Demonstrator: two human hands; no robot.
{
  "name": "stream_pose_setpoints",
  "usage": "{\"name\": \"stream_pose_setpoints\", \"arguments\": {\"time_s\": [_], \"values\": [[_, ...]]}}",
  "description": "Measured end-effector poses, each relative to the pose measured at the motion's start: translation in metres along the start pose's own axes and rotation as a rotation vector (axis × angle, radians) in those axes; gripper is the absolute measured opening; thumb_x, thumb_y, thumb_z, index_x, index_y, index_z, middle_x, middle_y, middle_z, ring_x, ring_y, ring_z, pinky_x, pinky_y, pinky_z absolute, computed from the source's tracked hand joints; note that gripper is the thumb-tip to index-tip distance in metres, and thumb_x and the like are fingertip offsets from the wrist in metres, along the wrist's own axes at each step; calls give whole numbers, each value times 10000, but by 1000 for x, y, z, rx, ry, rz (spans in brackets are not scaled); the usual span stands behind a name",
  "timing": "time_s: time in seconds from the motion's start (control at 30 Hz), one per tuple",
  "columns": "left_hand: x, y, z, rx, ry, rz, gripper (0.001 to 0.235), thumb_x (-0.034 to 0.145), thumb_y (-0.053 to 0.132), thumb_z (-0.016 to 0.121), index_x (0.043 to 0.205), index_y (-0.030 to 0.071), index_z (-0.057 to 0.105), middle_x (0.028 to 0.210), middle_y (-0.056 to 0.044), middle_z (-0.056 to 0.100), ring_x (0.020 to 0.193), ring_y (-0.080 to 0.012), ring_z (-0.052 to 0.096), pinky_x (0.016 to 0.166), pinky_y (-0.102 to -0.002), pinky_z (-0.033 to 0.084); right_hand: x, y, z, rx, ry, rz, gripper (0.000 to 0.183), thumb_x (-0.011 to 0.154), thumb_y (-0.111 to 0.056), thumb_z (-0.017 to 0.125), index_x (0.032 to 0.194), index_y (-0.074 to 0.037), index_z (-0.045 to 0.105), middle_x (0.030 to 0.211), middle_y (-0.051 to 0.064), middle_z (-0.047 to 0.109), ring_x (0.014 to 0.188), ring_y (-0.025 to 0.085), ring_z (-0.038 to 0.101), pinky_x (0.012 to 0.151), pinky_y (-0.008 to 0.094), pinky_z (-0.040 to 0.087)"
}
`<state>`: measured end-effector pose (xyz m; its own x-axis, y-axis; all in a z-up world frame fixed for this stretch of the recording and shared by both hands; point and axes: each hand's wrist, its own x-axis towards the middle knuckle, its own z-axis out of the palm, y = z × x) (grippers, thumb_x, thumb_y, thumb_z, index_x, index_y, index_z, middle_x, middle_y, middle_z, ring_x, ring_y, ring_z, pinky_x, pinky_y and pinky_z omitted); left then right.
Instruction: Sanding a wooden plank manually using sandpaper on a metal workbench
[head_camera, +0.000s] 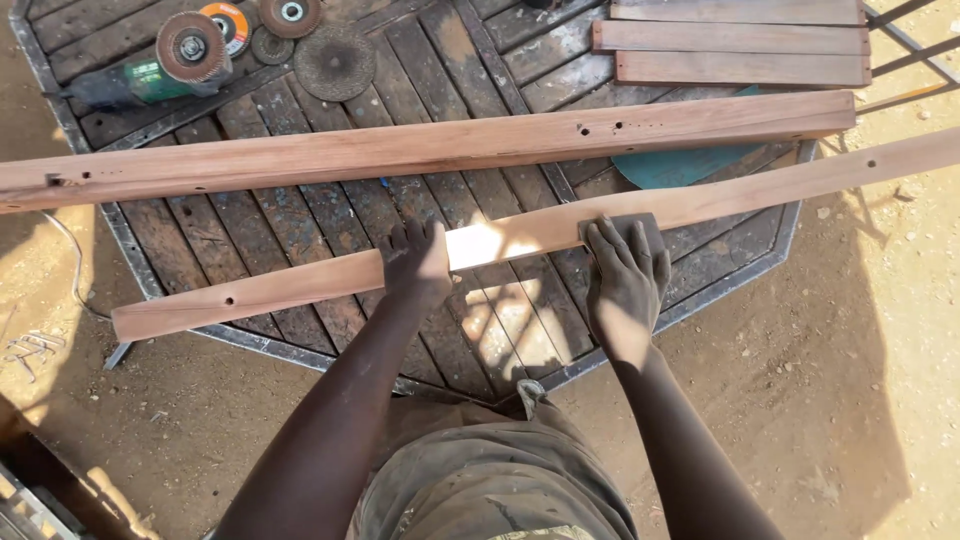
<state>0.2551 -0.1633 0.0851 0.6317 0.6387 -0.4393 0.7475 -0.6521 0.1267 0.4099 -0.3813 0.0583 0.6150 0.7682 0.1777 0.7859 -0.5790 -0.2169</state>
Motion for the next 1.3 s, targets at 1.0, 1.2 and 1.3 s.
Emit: {"name": "stream_pose_setpoints", "arguments": {"time_s": [1.0,1.2,1.3], "values": [[8,-5,2,-30,-23,31,395,883,155,740,1147,132,447,1133,-161,489,1179,-373,444,1011,-538,332,-73,-11,180,-131,-146,260,373,972,-183,474,1313,-224,619,1252,7,699,1232,225,620,1138,385,384],[10,-8,11,-17,40,32,382,875,167,721,1140,135,448,1136,-156,507,1162,-381,461,997,-558,323,-18,-41,24,47,-75,223,549,983,-237,538,1519,-342,481,1650,-148,371,1551,234,262,1232,593,92],[15,-11,23,-74,11,65,423,860,194,747,1137,156,430,1131,-143,479,1165,-364,434,980,-535,314,-30,-62,38,-680,-41,180,651,804,-187,760,1399,-419,634,1516,-240,536,1457,62,400,1287,364,179]]}}
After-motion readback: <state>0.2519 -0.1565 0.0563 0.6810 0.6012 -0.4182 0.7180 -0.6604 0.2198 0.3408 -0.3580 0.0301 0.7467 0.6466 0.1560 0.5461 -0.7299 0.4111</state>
